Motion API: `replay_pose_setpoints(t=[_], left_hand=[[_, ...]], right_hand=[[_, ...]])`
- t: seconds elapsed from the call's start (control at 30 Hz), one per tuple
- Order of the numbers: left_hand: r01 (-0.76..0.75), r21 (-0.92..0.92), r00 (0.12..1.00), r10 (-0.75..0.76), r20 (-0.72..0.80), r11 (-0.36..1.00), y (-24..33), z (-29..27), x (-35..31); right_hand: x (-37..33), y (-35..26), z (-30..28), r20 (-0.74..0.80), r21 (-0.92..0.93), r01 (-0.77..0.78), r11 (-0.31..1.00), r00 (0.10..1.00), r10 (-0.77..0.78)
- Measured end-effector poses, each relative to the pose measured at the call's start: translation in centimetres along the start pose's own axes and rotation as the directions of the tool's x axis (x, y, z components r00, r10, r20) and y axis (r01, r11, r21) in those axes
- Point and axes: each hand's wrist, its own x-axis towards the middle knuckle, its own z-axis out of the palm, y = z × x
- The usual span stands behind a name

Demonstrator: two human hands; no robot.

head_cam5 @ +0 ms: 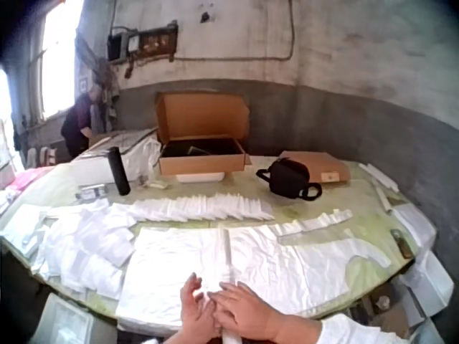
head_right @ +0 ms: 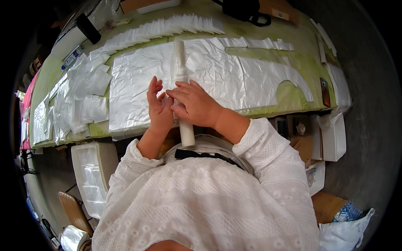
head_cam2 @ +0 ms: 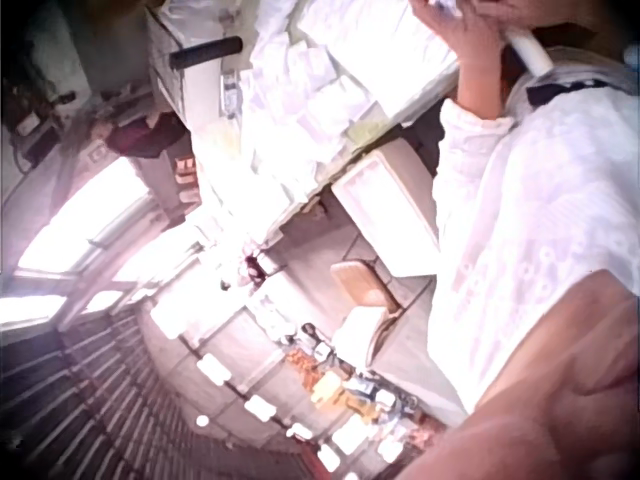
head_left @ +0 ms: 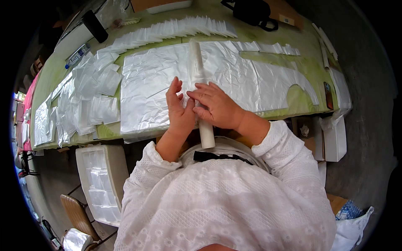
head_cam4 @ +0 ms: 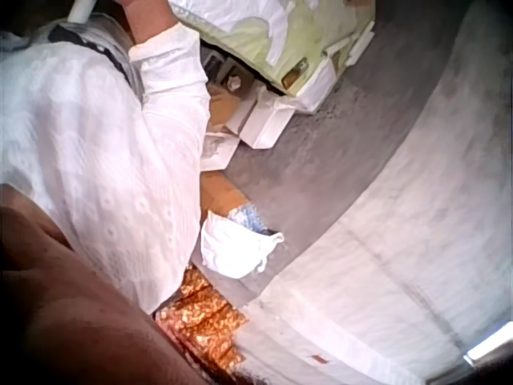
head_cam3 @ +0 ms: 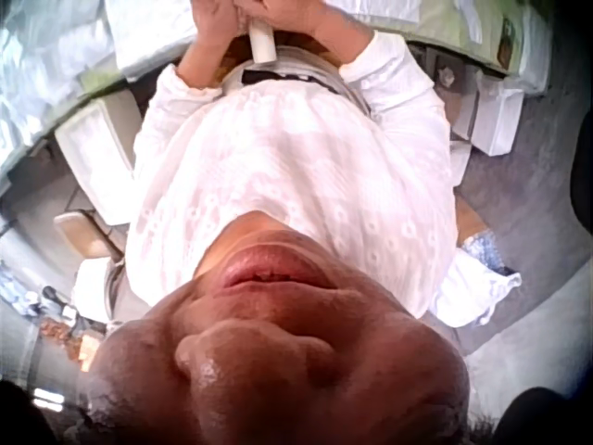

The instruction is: The person wraps small items in white paper using a cylindrical rolling tool to smooth and fold the paper. They repeatedly pick up items, wrap them, and place the wrapped items on the table.

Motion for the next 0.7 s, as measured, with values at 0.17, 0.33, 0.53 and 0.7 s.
replay_pose_setpoints(t=[0.17, 0.33, 0.53, 0.7], left_hand=[[-0.472, 0.102, 0.846, 0.418, 0.330, 0.875, 4.1, -2.0, 4.9], [-0.307, 0.272, 0.640, -0.014, 0.768, 0.912, 4.4, -1.1, 7.7], [-0.335, 0.627, 0.914, 0.081, 0.397, 0.703, 2.1, -8.0, 3.6], [-0.343, 0.681, 0.939, 0.256, 0.229, 0.647, 6.2, -9.3, 3.2]], right_hand=[[0.6, -0.5, 1.4, -0.030, -0.046, 0.115, 0.992, 0.993, -0.116], [0.8, -2.5, 1.8, 0.051, 0.019, -0.114, 0.993, 0.992, 0.113], [-5.1, -3.4, -0.1, -0.342, 0.045, 0.062, 0.997, 0.939, -0.043], [-9.9, -3.8, -1.1, -0.294, 0.130, 0.004, 0.992, 0.955, 0.035]])
